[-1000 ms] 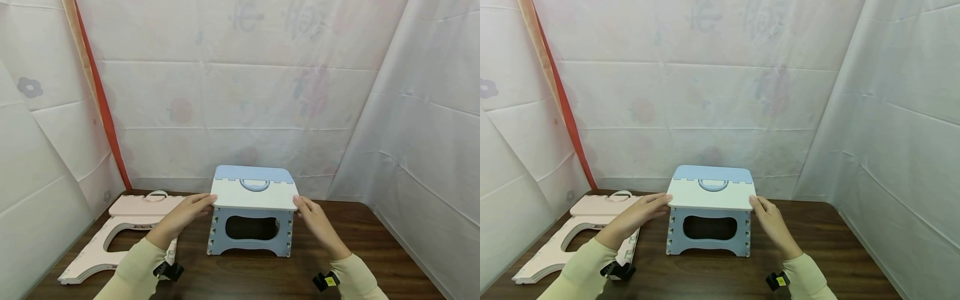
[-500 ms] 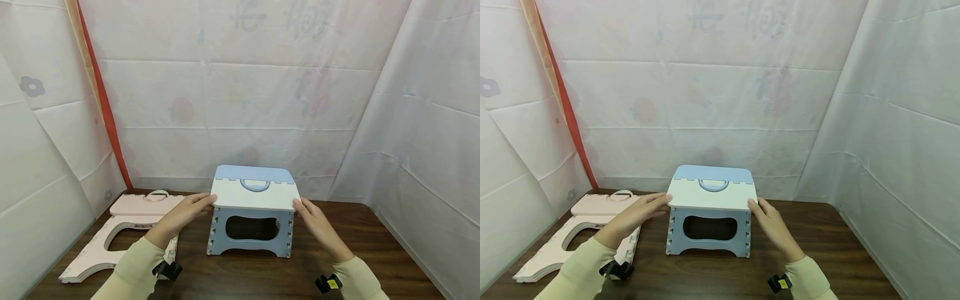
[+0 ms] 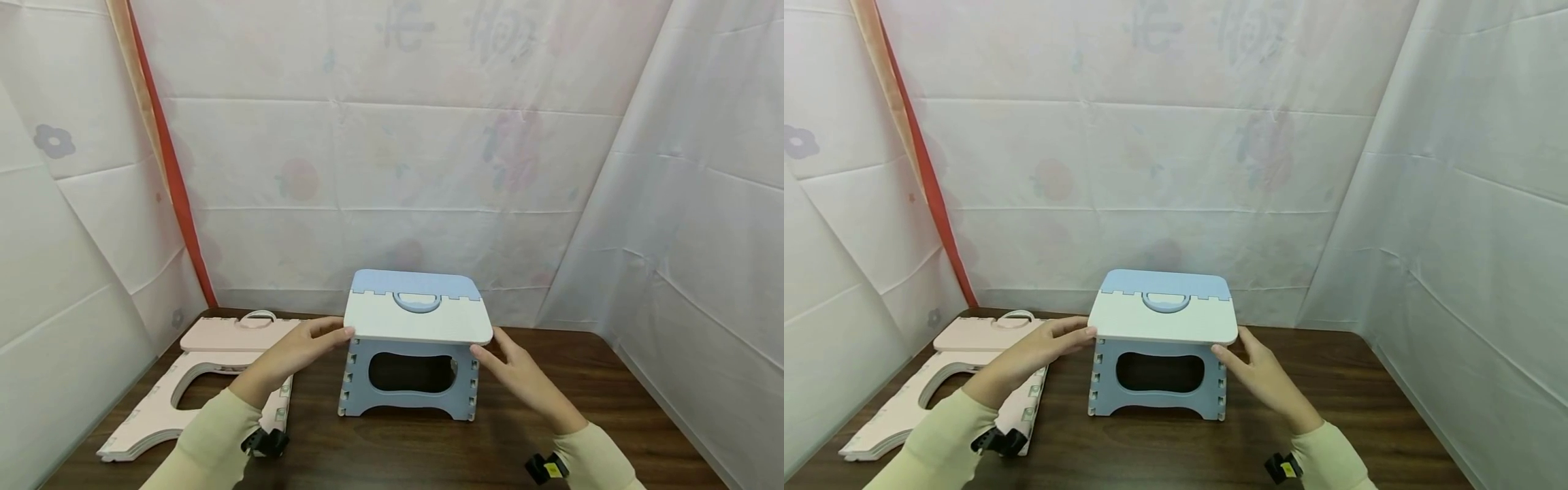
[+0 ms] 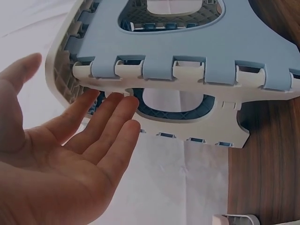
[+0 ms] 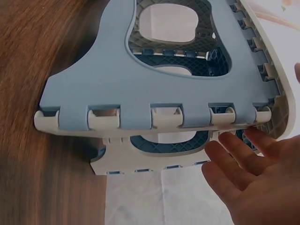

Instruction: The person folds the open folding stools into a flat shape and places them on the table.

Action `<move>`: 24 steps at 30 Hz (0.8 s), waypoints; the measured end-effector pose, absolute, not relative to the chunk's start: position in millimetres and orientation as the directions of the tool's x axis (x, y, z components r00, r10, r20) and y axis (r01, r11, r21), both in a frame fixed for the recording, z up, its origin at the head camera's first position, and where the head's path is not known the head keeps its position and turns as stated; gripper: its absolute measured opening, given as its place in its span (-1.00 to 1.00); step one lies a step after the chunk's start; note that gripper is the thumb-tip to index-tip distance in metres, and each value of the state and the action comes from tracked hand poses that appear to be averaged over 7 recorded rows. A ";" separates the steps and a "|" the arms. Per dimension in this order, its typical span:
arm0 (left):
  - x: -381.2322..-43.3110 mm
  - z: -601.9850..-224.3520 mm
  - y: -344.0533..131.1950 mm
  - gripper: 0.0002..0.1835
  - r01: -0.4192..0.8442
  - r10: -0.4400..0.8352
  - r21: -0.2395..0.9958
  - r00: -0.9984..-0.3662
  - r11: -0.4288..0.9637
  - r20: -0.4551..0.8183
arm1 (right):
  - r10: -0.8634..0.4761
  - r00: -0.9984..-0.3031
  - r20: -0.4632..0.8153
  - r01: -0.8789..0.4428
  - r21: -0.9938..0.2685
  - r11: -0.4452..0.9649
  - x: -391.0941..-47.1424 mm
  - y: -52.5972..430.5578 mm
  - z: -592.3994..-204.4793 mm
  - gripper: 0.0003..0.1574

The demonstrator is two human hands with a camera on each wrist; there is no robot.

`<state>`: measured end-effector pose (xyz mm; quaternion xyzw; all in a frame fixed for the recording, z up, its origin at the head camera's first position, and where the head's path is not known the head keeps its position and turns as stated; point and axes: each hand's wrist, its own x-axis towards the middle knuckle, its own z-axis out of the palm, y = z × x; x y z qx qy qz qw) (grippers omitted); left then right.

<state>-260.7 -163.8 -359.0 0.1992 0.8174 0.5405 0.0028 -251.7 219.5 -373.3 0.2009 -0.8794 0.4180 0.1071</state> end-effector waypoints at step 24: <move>-270.1 -392.8 -165.3 -0.22 0.321 0.311 0.811 -0.933 0.490 0.181 | -0.300 -0.907 0.296 -0.421 -0.617 0.665 -258.5 225.3 -397.9 0.11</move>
